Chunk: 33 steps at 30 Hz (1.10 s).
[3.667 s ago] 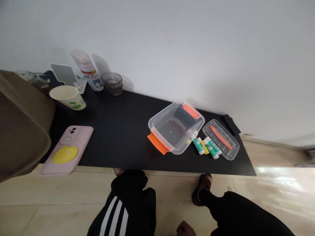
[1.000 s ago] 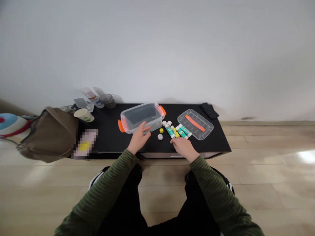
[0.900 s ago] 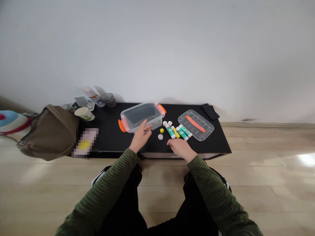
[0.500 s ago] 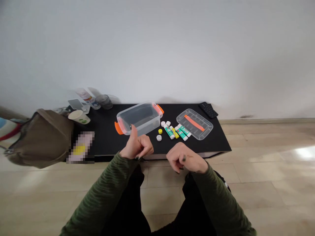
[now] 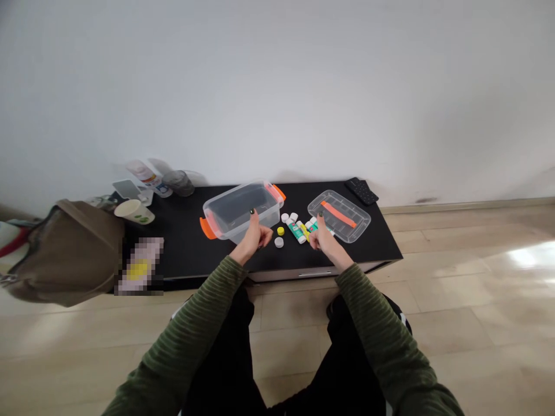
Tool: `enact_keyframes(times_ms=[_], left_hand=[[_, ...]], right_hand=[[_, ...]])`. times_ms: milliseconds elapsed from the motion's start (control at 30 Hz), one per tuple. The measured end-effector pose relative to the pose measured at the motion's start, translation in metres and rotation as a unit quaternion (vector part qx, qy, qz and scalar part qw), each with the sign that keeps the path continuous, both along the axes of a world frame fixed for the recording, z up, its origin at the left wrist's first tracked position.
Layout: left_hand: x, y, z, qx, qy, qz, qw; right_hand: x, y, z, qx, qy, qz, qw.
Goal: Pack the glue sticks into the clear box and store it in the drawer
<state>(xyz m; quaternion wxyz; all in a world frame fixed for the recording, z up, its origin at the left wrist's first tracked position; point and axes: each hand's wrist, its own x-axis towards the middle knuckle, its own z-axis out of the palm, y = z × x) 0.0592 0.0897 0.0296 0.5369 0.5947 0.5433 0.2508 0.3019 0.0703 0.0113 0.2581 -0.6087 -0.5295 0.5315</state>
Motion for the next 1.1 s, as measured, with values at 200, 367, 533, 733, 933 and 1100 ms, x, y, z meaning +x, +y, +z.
enact_keyframes(times_ms=[200,367,533,733,933,1100], left_hand=[[0.002,-0.008,-0.006,0.174,0.368,0.003,0.913],[0.011,-0.012,-0.033,0.191,0.415,-0.06,0.887],[0.017,-0.009,-0.049,0.176,0.424,-0.085,0.884],[0.025,-0.008,-0.055,0.17,0.419,-0.106,0.886],[0.023,-0.004,-0.04,0.191,0.257,-0.032,0.947],[0.026,0.001,-0.05,0.079,0.059,0.063,0.993]], right_hand=[[0.036,0.003,-0.005,0.155,-0.289,-0.048,0.943],[0.03,0.005,-0.016,0.133,-0.416,0.043,0.898],[0.015,0.002,-0.014,0.091,-0.494,0.063,0.862],[0.01,0.002,-0.016,0.055,-0.526,0.086,0.844],[0.007,0.001,-0.017,0.057,-0.537,0.094,0.836],[0.003,0.0,-0.018,0.075,-0.536,0.088,0.836]])
